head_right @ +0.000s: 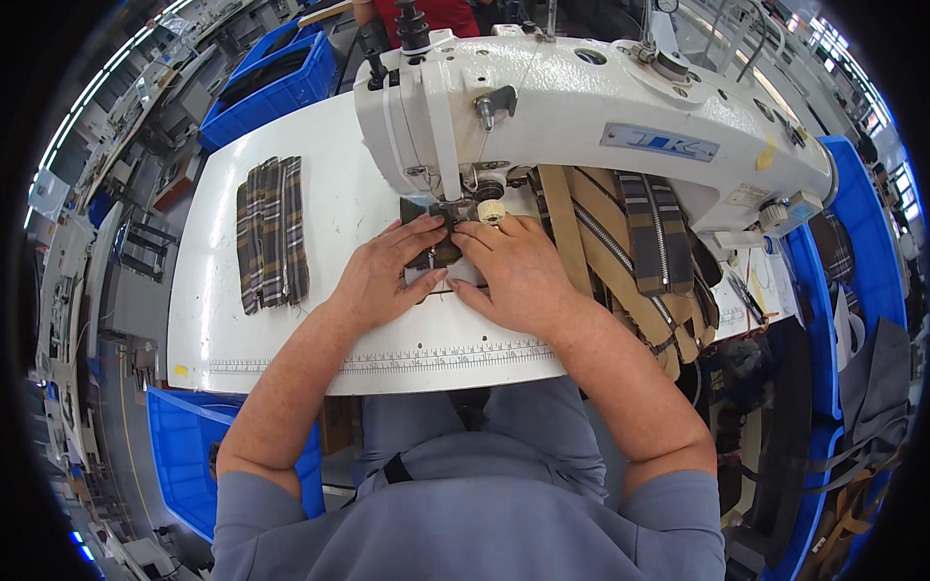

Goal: The person sews fabric pieces and leather strips together using an industrial sewing machine.

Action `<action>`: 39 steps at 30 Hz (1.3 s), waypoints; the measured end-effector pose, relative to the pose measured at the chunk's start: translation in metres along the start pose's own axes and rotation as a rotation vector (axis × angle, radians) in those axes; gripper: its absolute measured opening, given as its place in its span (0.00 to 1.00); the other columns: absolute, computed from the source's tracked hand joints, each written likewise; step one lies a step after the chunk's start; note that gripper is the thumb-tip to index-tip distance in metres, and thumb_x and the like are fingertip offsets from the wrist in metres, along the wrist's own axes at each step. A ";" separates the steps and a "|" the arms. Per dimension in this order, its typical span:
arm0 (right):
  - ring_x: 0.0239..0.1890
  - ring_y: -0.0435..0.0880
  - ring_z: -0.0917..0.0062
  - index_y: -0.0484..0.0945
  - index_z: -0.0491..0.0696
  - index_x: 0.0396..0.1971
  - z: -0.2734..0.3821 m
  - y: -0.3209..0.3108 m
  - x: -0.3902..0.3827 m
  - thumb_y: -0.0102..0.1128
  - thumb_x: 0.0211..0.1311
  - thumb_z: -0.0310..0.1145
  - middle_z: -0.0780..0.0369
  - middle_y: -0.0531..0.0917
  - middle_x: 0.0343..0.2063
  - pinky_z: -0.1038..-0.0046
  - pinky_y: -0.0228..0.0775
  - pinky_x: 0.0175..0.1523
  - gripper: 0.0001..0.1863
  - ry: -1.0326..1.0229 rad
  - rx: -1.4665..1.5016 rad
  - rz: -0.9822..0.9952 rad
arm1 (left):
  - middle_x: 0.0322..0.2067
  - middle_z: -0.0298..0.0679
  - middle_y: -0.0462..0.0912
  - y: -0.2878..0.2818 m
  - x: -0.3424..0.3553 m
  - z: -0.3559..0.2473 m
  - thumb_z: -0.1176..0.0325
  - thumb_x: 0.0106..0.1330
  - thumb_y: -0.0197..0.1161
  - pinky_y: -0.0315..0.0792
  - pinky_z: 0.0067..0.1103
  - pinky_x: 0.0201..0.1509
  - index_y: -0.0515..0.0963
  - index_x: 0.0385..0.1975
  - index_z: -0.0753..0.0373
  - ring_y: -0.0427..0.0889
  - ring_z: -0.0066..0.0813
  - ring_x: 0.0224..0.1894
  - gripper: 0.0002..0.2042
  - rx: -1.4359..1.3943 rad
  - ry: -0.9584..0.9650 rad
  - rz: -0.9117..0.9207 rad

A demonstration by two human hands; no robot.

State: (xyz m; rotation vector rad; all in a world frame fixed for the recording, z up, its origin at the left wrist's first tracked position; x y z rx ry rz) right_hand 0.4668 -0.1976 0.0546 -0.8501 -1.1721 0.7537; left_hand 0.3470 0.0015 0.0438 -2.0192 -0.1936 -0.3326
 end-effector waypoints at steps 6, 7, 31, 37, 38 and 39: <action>0.54 0.81 0.64 0.84 0.43 0.54 0.000 0.001 0.002 0.68 0.63 0.46 0.59 0.85 0.55 0.60 0.68 0.64 0.26 0.001 0.024 0.003 | 0.57 0.47 0.84 0.003 0.015 0.008 0.61 0.76 0.60 0.66 0.44 0.77 0.81 0.58 0.64 0.81 0.50 0.62 0.18 0.072 -0.070 -0.084; 0.54 0.81 0.64 0.84 0.43 0.54 0.000 0.001 0.002 0.68 0.63 0.46 0.59 0.85 0.55 0.60 0.68 0.64 0.26 -0.003 0.023 0.003 | 0.57 0.47 0.84 0.002 0.018 0.009 0.61 0.76 0.60 0.66 0.44 0.77 0.81 0.58 0.64 0.81 0.50 0.62 0.18 0.073 -0.071 -0.087; 0.53 0.83 0.66 0.88 0.47 0.46 -0.007 0.006 0.000 0.70 0.63 0.36 0.62 0.88 0.47 0.61 0.72 0.58 0.14 0.023 0.088 -0.105 | 0.45 0.42 0.77 -0.066 -0.118 -0.054 0.78 0.52 0.65 0.75 0.25 0.40 0.84 0.60 0.59 0.77 0.31 0.35 0.29 -0.169 -0.417 0.029; 0.46 0.86 0.65 0.87 0.47 0.43 -0.006 0.003 0.003 0.72 0.60 0.34 0.62 0.89 0.45 0.61 0.76 0.51 0.12 -0.028 0.164 -0.187 | 0.53 0.40 0.82 -0.041 -0.096 -0.060 0.83 0.50 0.58 0.78 0.32 0.57 0.91 0.40 0.57 0.82 0.41 0.54 0.21 -0.234 -0.100 0.130; 0.46 0.86 0.65 0.87 0.47 0.43 -0.005 0.003 0.003 0.72 0.60 0.34 0.62 0.89 0.45 0.61 0.76 0.51 0.12 -0.027 0.163 -0.188 | 0.56 0.40 0.82 -0.034 -0.087 -0.057 0.82 0.51 0.59 0.79 0.33 0.58 0.91 0.38 0.57 0.82 0.41 0.57 0.18 -0.267 -0.043 0.118; 0.47 0.86 0.65 0.87 0.47 0.43 -0.004 0.003 0.002 0.72 0.60 0.34 0.62 0.89 0.46 0.62 0.75 0.52 0.13 -0.060 0.231 -0.153 | 0.59 0.40 0.83 -0.026 -0.075 -0.054 0.80 0.52 0.62 0.79 0.34 0.60 0.89 0.33 0.58 0.82 0.42 0.60 0.13 -0.336 -0.048 0.128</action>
Point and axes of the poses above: each hand's wrist, its own x-axis towards the middle knuckle, its own y-axis out of the palm, z = x × y, the point moved 1 cm from there along x, towards the middle knuckle
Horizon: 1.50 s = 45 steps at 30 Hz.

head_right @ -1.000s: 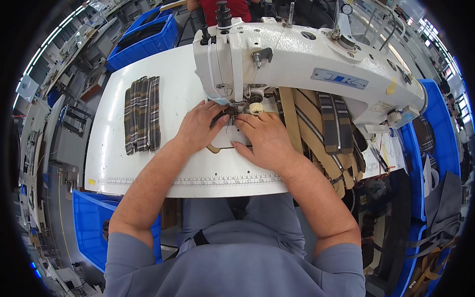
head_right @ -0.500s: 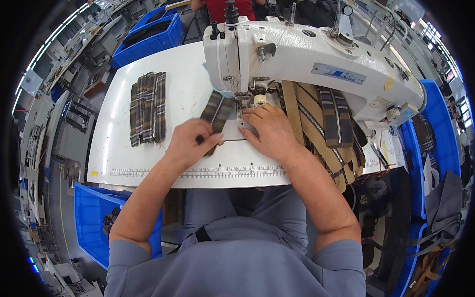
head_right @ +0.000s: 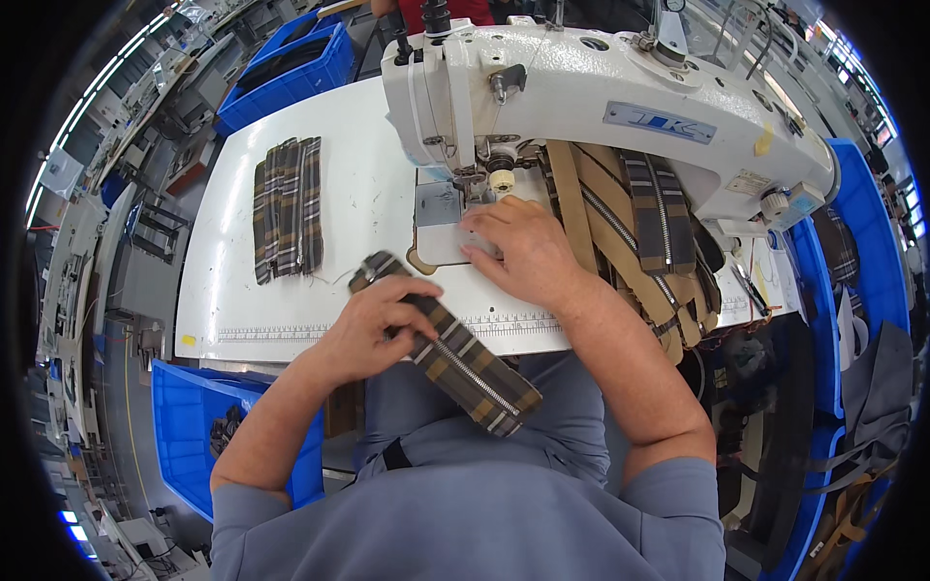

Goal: The person sews fabric pieces and leather strips together using an industrial sewing machine.

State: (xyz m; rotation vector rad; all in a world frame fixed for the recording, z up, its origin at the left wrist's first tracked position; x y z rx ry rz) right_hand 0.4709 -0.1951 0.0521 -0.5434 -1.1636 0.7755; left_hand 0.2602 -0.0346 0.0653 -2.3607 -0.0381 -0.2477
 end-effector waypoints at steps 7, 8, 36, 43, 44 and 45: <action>0.54 0.82 0.68 0.87 0.48 0.44 -0.001 0.000 -0.001 0.73 0.56 0.36 0.64 0.88 0.51 0.63 0.71 0.59 0.16 -0.053 0.001 0.128 | 0.51 0.43 0.82 0.000 0.060 0.028 0.74 0.50 0.71 0.75 0.35 0.58 0.79 0.25 0.62 0.81 0.46 0.54 0.07 -0.169 0.174 0.074; 0.54 0.82 0.68 0.87 0.48 0.44 0.000 0.000 0.000 0.73 0.56 0.36 0.64 0.88 0.51 0.63 0.71 0.59 0.16 -0.053 0.008 0.127 | 0.51 0.43 0.81 0.000 0.062 0.030 0.71 0.51 0.74 0.75 0.34 0.58 0.77 0.27 0.61 0.80 0.46 0.53 0.10 -0.044 0.157 -0.118; 0.46 0.85 0.70 0.90 0.50 0.41 -0.001 0.000 0.003 0.75 0.56 0.41 0.65 0.90 0.42 0.63 0.70 0.57 0.15 0.030 -0.171 0.055 | 0.68 0.49 0.76 0.003 0.079 0.051 0.54 0.59 0.79 0.73 0.39 0.73 0.79 0.61 0.70 0.77 0.49 0.69 0.34 0.395 0.105 -0.148; 0.34 0.85 0.63 0.85 0.49 0.45 0.000 -0.003 0.005 0.72 0.59 0.37 0.62 0.83 0.26 0.58 0.73 0.46 0.15 0.171 0.013 0.055 | 0.68 0.50 0.75 0.000 0.076 0.044 0.50 0.55 0.81 0.73 0.41 0.71 0.73 0.65 0.67 0.78 0.52 0.67 0.41 0.239 0.138 -0.170; 0.34 0.85 0.63 0.85 0.49 0.45 0.001 -0.003 0.005 0.72 0.59 0.37 0.62 0.83 0.26 0.58 0.73 0.46 0.15 0.174 0.014 0.055 | 0.68 0.49 0.75 -0.001 0.075 0.043 0.49 0.55 0.81 0.74 0.40 0.69 0.72 0.66 0.67 0.78 0.52 0.67 0.42 0.336 0.213 -0.210; 0.34 0.85 0.63 0.85 0.49 0.45 0.000 -0.002 0.006 0.71 0.59 0.36 0.61 0.84 0.26 0.58 0.73 0.45 0.15 0.223 0.146 0.100 | 0.68 0.49 0.75 0.000 0.075 0.044 0.49 0.55 0.81 0.74 0.40 0.69 0.72 0.66 0.67 0.78 0.52 0.67 0.42 0.334 0.214 -0.208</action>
Point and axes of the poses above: each hand's wrist, its own x-axis towards the middle knuckle, its own y-axis out of the palm, z = x × y, the point moved 1 cm from there along x, towards the middle knuckle
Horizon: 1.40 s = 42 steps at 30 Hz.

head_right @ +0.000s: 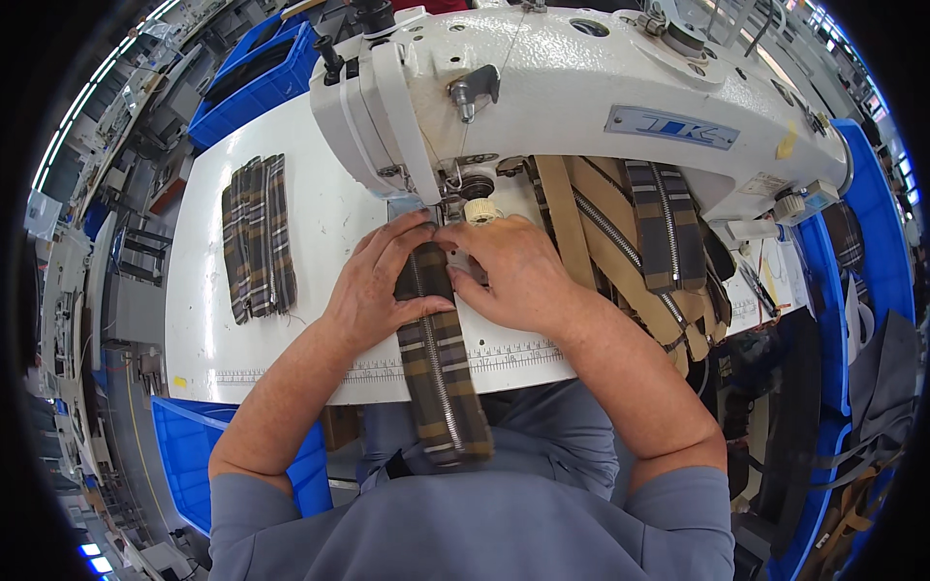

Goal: The person sews fabric pieces and leather strips together using an industrial sewing machine.

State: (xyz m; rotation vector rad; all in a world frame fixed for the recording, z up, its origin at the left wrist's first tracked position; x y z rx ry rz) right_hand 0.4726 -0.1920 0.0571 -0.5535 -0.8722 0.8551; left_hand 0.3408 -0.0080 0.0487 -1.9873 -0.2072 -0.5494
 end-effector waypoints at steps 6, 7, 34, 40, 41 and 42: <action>0.37 0.85 0.60 0.85 0.50 0.47 -0.008 0.003 -0.005 0.71 0.61 0.39 0.59 0.84 0.30 0.57 0.75 0.45 0.16 0.057 -0.008 0.030 | 0.64 0.48 0.74 -0.007 0.004 -0.006 0.30 0.35 0.82 0.68 0.41 0.68 0.73 0.58 0.69 0.78 0.48 0.63 0.55 0.252 -0.272 -0.023; 0.39 0.85 0.60 0.85 0.50 0.48 -0.008 0.004 -0.005 0.72 0.61 0.41 0.58 0.84 0.32 0.57 0.75 0.46 0.17 0.009 -0.136 0.005 | 0.62 0.48 0.74 -0.008 0.004 -0.006 0.28 0.31 0.82 0.66 0.41 0.69 0.73 0.57 0.68 0.78 0.46 0.62 0.57 0.259 -0.345 0.030; 0.41 0.85 0.63 0.86 0.49 0.44 -0.006 0.005 -0.001 0.74 0.57 0.34 0.61 0.86 0.36 0.59 0.73 0.49 0.15 -0.007 -0.175 -0.041 | 0.58 0.42 0.83 0.004 0.001 -0.007 0.43 0.47 0.82 0.76 0.37 0.63 0.84 0.53 0.65 0.84 0.45 0.58 0.38 0.068 -0.094 0.038; 0.44 0.83 0.68 0.91 0.51 0.41 -0.008 0.007 -0.003 0.77 0.55 0.39 0.64 0.85 0.36 0.61 0.72 0.48 0.14 -0.075 -0.257 -0.065 | 0.62 0.45 0.82 0.009 0.000 -0.002 0.47 0.50 0.82 0.80 0.34 0.64 0.83 0.57 0.70 0.83 0.47 0.62 0.39 0.036 -0.139 0.038; 0.44 0.83 0.68 0.91 0.51 0.41 -0.008 0.008 -0.003 0.77 0.55 0.39 0.64 0.85 0.36 0.61 0.72 0.48 0.14 -0.078 -0.257 -0.064 | 0.63 0.46 0.81 0.009 0.001 -0.001 0.47 0.51 0.82 0.80 0.33 0.64 0.82 0.57 0.71 0.83 0.46 0.62 0.39 0.044 -0.143 0.044; 0.44 0.82 0.67 0.91 0.51 0.43 -0.009 0.009 -0.003 0.77 0.56 0.40 0.64 0.84 0.36 0.61 0.72 0.48 0.16 -0.068 -0.272 -0.054 | 0.63 0.46 0.81 0.008 0.002 0.000 0.47 0.51 0.82 0.80 0.33 0.64 0.82 0.57 0.71 0.83 0.46 0.62 0.39 0.045 -0.145 0.043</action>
Point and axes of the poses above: each hand's wrist, its own x-axis towards the middle knuckle, its own y-axis out of the palm, z = x × y, the point moved 1 cm from there along x, towards the middle knuckle
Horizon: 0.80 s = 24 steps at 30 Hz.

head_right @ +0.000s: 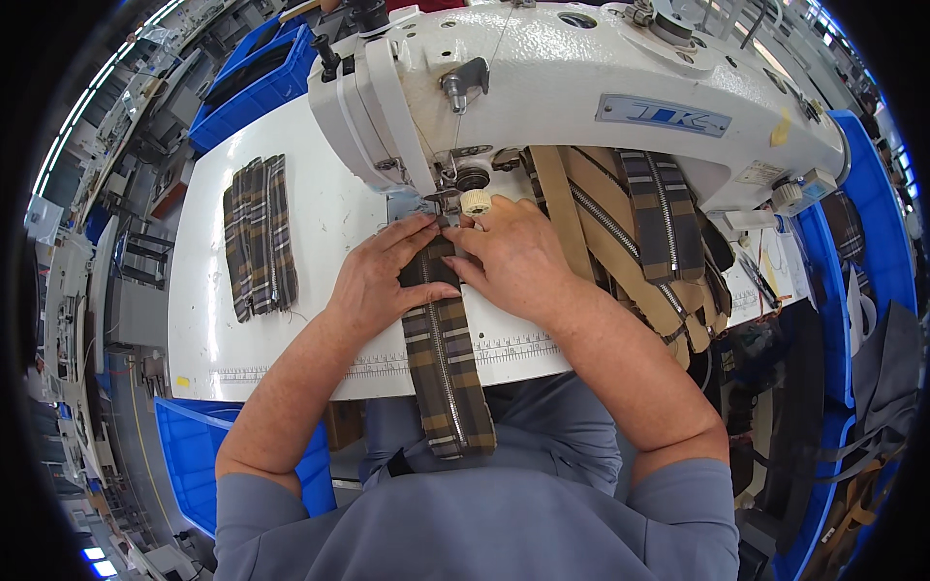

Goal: The person sews fabric pieces and leather strips together using an industrial sewing machine.

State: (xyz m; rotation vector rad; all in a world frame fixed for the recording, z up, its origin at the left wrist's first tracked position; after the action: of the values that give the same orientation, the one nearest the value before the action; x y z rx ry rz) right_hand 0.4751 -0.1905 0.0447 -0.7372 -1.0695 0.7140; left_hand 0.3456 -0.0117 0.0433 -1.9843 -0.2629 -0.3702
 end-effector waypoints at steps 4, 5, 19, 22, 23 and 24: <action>0.43 0.81 0.65 0.90 0.51 0.49 -0.002 0.000 0.000 0.75 0.59 0.44 0.61 0.84 0.35 0.60 0.71 0.48 0.20 0.033 -0.019 0.040 | 0.64 0.47 0.80 -0.002 0.006 0.003 0.48 0.54 0.80 0.79 0.32 0.66 0.82 0.58 0.72 0.82 0.45 0.64 0.38 0.013 -0.024 0.042; 0.43 0.81 0.65 0.90 0.51 0.49 -0.002 -0.001 0.001 0.75 0.59 0.44 0.61 0.84 0.35 0.60 0.71 0.48 0.20 0.032 -0.020 0.041 | 0.64 0.47 0.80 -0.002 0.007 0.003 0.48 0.54 0.80 0.78 0.32 0.67 0.82 0.58 0.72 0.82 0.44 0.65 0.38 0.010 -0.021 0.046; 0.49 0.81 0.65 0.87 0.47 0.51 0.001 -0.003 0.003 0.72 0.61 0.44 0.63 0.88 0.47 0.60 0.72 0.53 0.22 -0.060 -0.004 0.036 | 0.62 0.48 0.81 0.001 0.013 0.012 0.48 0.51 0.81 0.74 0.37 0.71 0.82 0.58 0.71 0.80 0.47 0.67 0.39 -0.014 0.010 0.032; 0.50 0.81 0.68 0.87 0.47 0.50 0.002 -0.006 0.002 0.71 0.61 0.44 0.67 0.88 0.51 0.62 0.71 0.53 0.22 -0.066 -0.022 0.054 | 0.62 0.46 0.82 -0.004 0.012 0.010 0.40 0.49 0.80 0.63 0.45 0.77 0.82 0.59 0.68 0.79 0.46 0.67 0.43 0.070 0.035 0.028; 0.50 0.81 0.68 0.87 0.47 0.50 0.002 -0.006 0.002 0.71 0.61 0.44 0.67 0.88 0.51 0.62 0.71 0.53 0.22 -0.064 -0.022 0.052 | 0.62 0.44 0.82 -0.006 0.012 0.008 0.35 0.47 0.79 0.56 0.49 0.80 0.83 0.59 0.67 0.79 0.46 0.67 0.46 0.159 0.055 0.035; 0.50 0.81 0.68 0.87 0.47 0.51 0.002 -0.006 0.002 0.71 0.61 0.44 0.66 0.88 0.51 0.62 0.71 0.54 0.22 -0.062 -0.032 0.052 | 0.62 0.44 0.82 -0.006 0.011 0.007 0.35 0.47 0.79 0.56 0.49 0.80 0.83 0.59 0.67 0.79 0.46 0.67 0.46 0.160 0.057 0.036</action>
State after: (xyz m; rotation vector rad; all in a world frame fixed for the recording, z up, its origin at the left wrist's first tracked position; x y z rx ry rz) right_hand 0.4750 -0.1918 0.0513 -0.7768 -1.1239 0.7698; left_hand 0.3546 -0.0023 0.0496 -1.8162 -0.2134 -0.3707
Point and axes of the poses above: each hand's wrist, its own x-axis towards the middle knuckle, its own y-axis out of the palm, z = x × y, the point moved 1 cm from there along x, towards the middle knuckle
